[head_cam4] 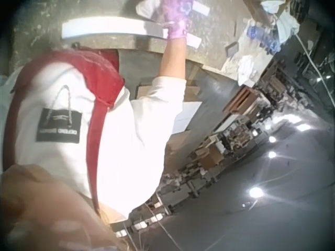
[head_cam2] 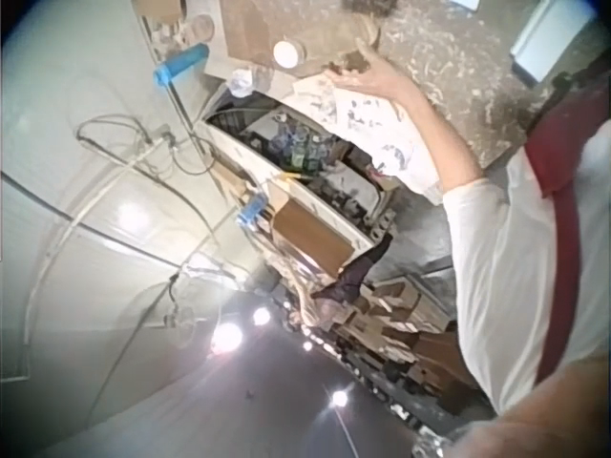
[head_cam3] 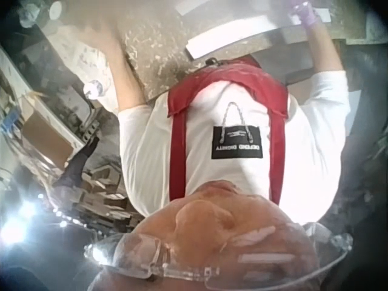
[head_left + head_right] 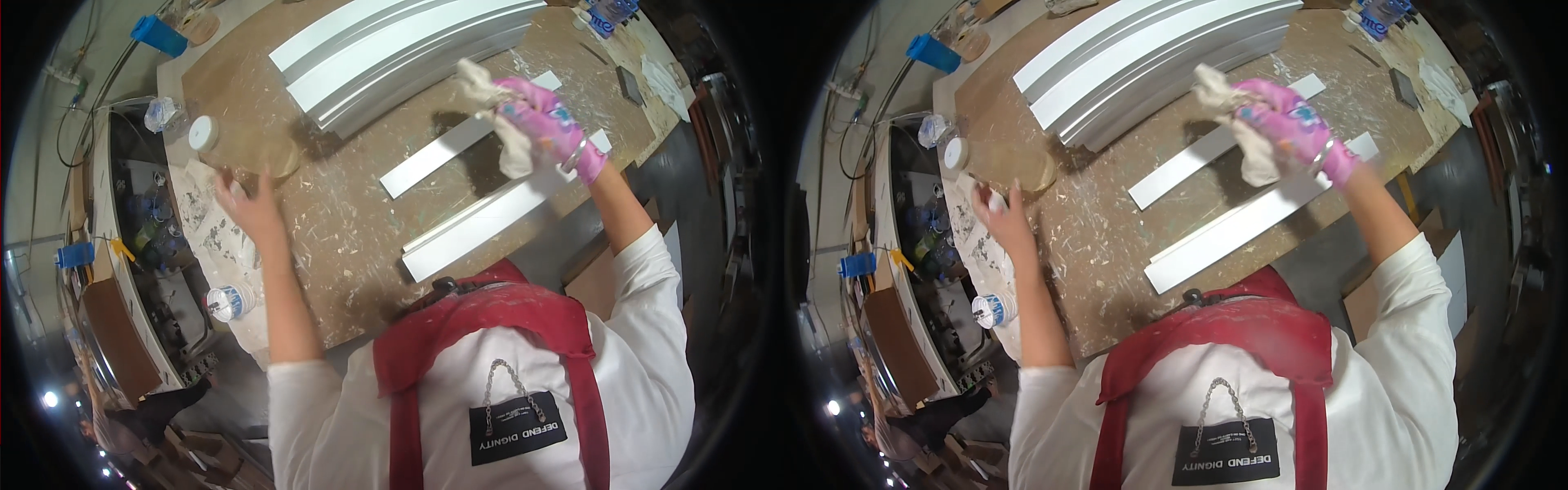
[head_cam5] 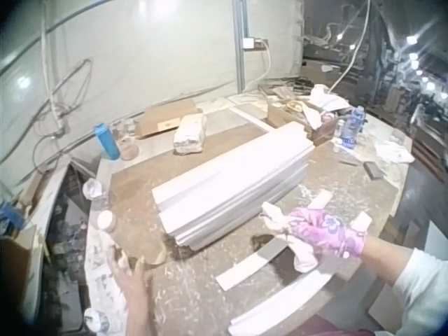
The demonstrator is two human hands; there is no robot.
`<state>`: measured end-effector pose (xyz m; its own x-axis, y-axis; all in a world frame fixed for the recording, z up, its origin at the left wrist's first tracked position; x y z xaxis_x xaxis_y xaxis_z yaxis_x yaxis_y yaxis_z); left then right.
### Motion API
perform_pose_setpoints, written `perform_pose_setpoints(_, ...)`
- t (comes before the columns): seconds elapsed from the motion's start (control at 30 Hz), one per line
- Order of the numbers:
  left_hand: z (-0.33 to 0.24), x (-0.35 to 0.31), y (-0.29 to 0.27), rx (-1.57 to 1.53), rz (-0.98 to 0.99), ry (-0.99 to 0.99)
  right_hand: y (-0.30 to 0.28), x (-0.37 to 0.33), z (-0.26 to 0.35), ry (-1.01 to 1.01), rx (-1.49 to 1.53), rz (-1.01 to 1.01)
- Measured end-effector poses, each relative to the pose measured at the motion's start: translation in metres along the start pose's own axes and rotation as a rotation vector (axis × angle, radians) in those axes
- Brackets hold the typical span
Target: The person cleans white wood strips by wiping them with a cloth, applying a liquid from a bottle to the cloth, and then stacking the cleaned strips on a workbench.
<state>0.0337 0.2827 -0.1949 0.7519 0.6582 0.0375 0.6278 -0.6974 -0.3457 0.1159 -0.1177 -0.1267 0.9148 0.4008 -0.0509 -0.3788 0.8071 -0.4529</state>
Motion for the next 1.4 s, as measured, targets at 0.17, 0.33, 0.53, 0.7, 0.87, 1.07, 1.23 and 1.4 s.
perform_pose_setpoints(0.17, 0.015, -0.097, 0.049, 0.368, 0.395, 0.398, 0.099, 0.027, 0.023, -0.531, -0.673, 0.520)
perform_pose_setpoints(0.33, 0.044, -0.091, 0.084, 0.268, 0.483, 0.227, 0.124, 0.032, 0.029, -0.520, -0.923, 0.709)
perform_pose_setpoints(0.53, 0.033, -0.092, 0.088, 0.297, 0.494, 0.239, 0.141, 0.031, -0.060, -0.599, -0.753, 0.171)
perform_pose_setpoints(0.7, 0.034, -0.091, 0.080, 0.297, 0.502, 0.184, 0.103, 0.052, 0.007, -0.414, -0.573, 0.737)
perform_pose_setpoints(0.87, 0.026, -0.092, 0.082, 0.294, 0.517, 0.178, 0.125, 0.040, -0.048, -0.773, -0.835, 0.515)
perform_pose_setpoints(1.07, 0.025, -0.091, 0.080, 0.257, 0.554, 0.182, 0.058, 0.053, -0.084, -0.473, -0.870, 0.418)
perform_pose_setpoints(1.23, 0.042, -0.093, 0.090, 0.291, 0.462, 0.230, 0.080, 0.042, -0.057, -0.940, -1.344, 0.453)
perform_pose_setpoints(1.4, 0.037, -0.093, 0.086, 0.200, 0.511, 0.132, 0.080, 0.032, 0.005, -0.640, -0.845, 0.542)
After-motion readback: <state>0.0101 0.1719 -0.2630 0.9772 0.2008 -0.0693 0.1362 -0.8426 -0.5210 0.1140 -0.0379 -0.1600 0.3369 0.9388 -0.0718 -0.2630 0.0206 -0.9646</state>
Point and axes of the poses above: each hand's wrist, its own x-axis towards the middle knuckle, its own y-axis out of the palm, z = x × y, the point moved 1 cm from there along x, towards the middle knuckle, and after that the axes turned 12 degrees about -y, right-handed, at the moved point
